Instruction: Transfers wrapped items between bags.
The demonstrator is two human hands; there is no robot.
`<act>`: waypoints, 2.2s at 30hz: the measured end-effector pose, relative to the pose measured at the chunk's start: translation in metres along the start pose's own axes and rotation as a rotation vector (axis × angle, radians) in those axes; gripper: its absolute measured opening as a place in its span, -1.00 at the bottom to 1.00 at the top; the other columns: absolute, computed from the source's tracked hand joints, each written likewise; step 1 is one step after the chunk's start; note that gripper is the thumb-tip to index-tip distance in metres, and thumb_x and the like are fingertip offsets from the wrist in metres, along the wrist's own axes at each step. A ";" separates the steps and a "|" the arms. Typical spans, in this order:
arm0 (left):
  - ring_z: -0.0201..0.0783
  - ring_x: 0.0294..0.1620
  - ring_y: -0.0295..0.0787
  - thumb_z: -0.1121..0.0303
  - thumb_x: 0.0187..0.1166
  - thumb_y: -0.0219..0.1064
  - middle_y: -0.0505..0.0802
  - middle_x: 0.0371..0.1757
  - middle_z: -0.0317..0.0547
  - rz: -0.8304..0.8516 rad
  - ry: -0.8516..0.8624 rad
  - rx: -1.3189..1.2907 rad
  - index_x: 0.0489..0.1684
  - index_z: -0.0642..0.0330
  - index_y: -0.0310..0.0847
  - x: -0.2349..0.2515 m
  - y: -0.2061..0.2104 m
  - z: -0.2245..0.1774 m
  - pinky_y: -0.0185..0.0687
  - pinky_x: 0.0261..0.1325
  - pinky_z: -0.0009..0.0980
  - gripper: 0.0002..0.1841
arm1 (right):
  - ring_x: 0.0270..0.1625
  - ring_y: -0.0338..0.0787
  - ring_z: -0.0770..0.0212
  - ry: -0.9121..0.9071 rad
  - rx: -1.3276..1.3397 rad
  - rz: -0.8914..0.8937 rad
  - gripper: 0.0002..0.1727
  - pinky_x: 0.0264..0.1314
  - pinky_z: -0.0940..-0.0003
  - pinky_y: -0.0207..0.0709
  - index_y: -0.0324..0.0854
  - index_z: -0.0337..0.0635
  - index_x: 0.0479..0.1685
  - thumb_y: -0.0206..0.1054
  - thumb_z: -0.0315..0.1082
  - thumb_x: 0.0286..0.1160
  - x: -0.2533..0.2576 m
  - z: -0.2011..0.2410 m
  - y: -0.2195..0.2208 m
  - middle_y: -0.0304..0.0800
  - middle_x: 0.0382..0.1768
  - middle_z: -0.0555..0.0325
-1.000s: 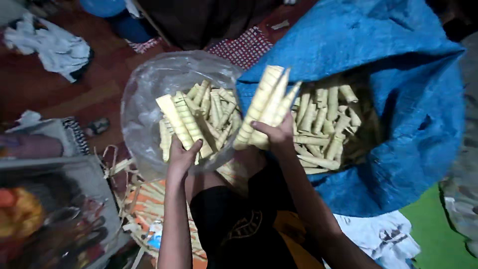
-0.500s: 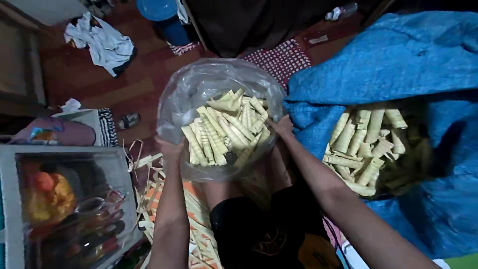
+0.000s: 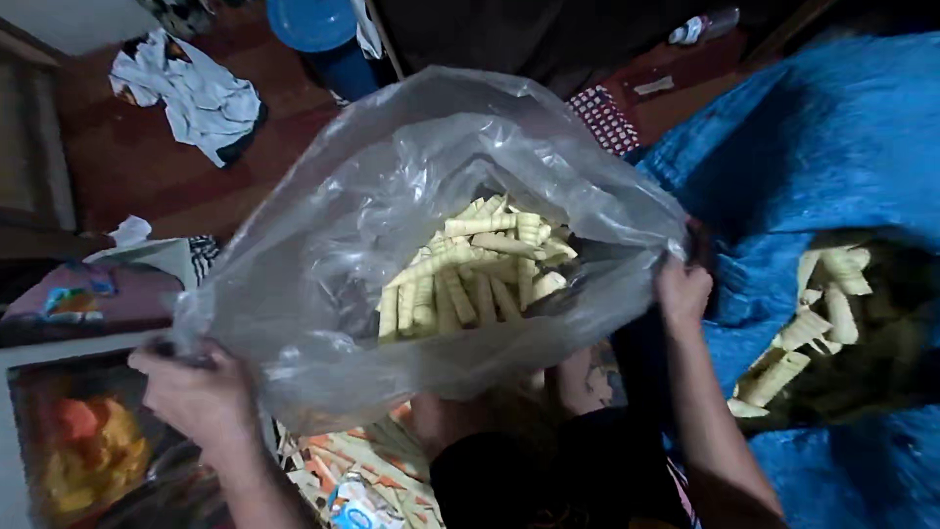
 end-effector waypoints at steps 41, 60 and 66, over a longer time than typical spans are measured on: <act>0.52 0.46 0.53 0.38 0.30 0.66 0.59 0.41 0.61 0.527 1.251 0.630 0.33 0.66 0.46 -0.278 0.176 -0.571 0.52 0.29 0.38 -0.32 | 0.74 0.30 -0.34 -0.150 -0.292 -0.616 0.22 0.80 -0.13 0.10 0.01 -0.55 0.76 0.63 0.05 0.23 0.144 -0.164 -0.459 0.27 0.65 -0.54; 0.30 0.65 0.43 0.51 0.77 0.12 0.58 0.56 0.38 1.157 1.344 -0.059 0.52 0.44 0.48 -0.443 0.270 -0.507 0.28 0.66 0.19 -0.61 | 0.58 0.37 -0.58 0.025 -0.719 0.101 0.15 0.54 -0.44 0.33 0.46 -0.57 0.42 0.89 -0.01 -0.25 0.164 -0.237 -0.244 0.43 0.44 -0.66; 0.26 0.69 0.39 0.34 0.86 0.06 0.56 0.59 0.40 1.265 1.033 -0.210 0.55 0.47 0.45 -0.446 0.252 -0.508 0.21 0.71 0.11 -0.57 | 0.62 0.33 -0.55 -0.088 -0.606 0.108 0.27 0.51 -0.53 0.31 0.36 -0.40 0.58 0.94 -0.08 -0.41 0.162 -0.259 -0.227 0.41 0.52 -0.53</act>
Point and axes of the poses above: each hand's wrist, its own x-axis towards the middle knuckle, its own y-axis out of the palm, z = x × y, the point moved 6 cm from there along x, towards the middle knuckle
